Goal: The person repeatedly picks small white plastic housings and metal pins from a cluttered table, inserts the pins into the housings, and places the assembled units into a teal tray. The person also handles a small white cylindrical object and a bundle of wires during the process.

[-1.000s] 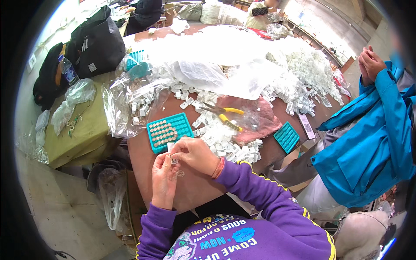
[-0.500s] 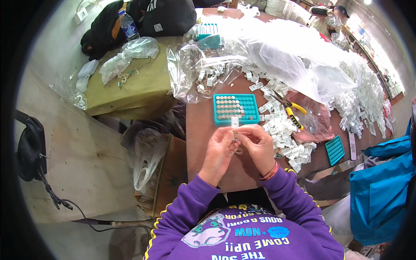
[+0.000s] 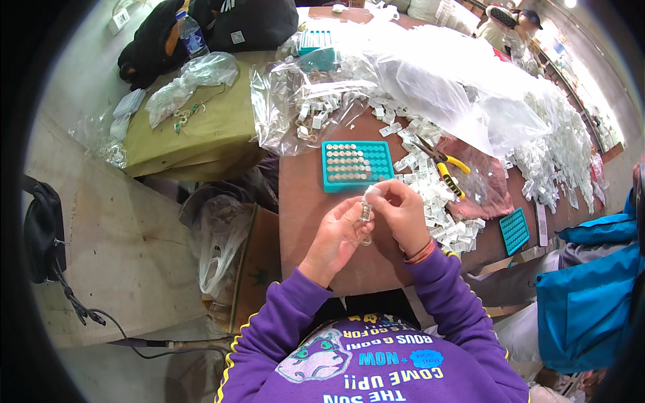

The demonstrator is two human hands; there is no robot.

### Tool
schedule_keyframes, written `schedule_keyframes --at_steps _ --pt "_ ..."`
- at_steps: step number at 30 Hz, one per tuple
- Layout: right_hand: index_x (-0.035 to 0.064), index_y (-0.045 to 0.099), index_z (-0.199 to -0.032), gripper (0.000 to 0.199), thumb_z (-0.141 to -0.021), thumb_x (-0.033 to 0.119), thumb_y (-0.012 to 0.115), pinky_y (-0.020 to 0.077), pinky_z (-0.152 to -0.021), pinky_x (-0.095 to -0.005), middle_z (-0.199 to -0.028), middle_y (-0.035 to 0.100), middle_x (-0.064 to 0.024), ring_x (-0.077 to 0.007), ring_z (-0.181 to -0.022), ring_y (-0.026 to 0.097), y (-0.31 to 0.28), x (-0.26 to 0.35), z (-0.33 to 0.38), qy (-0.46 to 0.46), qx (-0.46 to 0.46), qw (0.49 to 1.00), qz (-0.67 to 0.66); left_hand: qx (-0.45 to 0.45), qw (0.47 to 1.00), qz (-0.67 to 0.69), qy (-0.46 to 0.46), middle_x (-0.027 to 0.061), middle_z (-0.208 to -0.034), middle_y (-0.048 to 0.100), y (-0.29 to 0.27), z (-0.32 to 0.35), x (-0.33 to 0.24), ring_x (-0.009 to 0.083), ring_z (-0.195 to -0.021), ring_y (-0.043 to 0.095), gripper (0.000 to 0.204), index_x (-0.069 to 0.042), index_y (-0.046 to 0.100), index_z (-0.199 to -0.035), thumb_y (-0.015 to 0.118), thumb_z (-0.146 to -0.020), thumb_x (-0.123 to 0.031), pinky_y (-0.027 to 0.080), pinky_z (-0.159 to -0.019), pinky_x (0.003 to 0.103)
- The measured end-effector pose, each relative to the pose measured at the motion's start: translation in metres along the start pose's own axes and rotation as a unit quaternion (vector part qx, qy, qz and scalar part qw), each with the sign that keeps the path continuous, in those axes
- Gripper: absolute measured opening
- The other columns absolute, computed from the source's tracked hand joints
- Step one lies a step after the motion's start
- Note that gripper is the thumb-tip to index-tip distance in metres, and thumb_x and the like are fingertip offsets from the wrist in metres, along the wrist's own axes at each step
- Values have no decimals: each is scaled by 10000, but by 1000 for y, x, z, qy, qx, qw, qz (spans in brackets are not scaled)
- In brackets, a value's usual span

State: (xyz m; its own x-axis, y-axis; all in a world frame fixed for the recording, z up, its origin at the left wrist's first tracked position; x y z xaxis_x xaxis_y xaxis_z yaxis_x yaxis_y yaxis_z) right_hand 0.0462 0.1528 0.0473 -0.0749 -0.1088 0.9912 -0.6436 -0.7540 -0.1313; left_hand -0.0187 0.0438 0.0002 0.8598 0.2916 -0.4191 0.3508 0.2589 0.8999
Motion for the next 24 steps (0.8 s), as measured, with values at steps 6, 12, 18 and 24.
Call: schedule_keyframes --at_steps 6,12,18,24 --pt "27 690 -939 176 -765 17 713 537 -703 -319 -951 669 -108 -242 -812 655 14 30 18 -340 -37 915 212 -47 999 16 17 19 -966 629 -4 0 -4 102 -844 615 210 -56 566 -1113 533 -990 -224 526 -752 239" --pt "22 644 -1076 333 -758 60 734 546 -749 -342 -999 651 -92 -257 -898 657 18 36 21 -449 36 846 284 5 997 76 2 18 -1015 632 -6 1 -2 121 -901 620 242 -69 560 -1131 504 -1001 -266 518 -823 289" --pt "28 639 -1028 278 -761 56 710 543 -672 -338 -951 648 -87 -250 -796 656 10 35 17 -445 35 845 296 -49 998 -14 19 59 -1056 631 -1 1 -3 136 -933 627 229 -36 546 -1140 522 -984 -201 523 -817 291" --pt "43 643 -1009 270 -748 78 706 526 -621 -334 -916 643 -94 -252 -741 645 0 38 18 -399 56 873 274 -79 971 -214 73 48 -995 628 7 6 -10 108 -887 622 231 -1 553 -1118 562 -930 -134 520 -805 266"
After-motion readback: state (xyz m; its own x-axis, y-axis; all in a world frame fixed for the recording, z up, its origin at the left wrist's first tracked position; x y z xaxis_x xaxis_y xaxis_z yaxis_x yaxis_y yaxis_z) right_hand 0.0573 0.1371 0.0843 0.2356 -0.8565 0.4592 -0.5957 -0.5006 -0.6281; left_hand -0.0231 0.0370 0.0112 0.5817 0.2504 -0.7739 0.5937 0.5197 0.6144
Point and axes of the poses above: each hand's wrist, its own z-axis away from the middle knuckle, its own y-axis out of the palm, x = y × z, the point moved 5 cm from there along -z, towards the middle knuckle
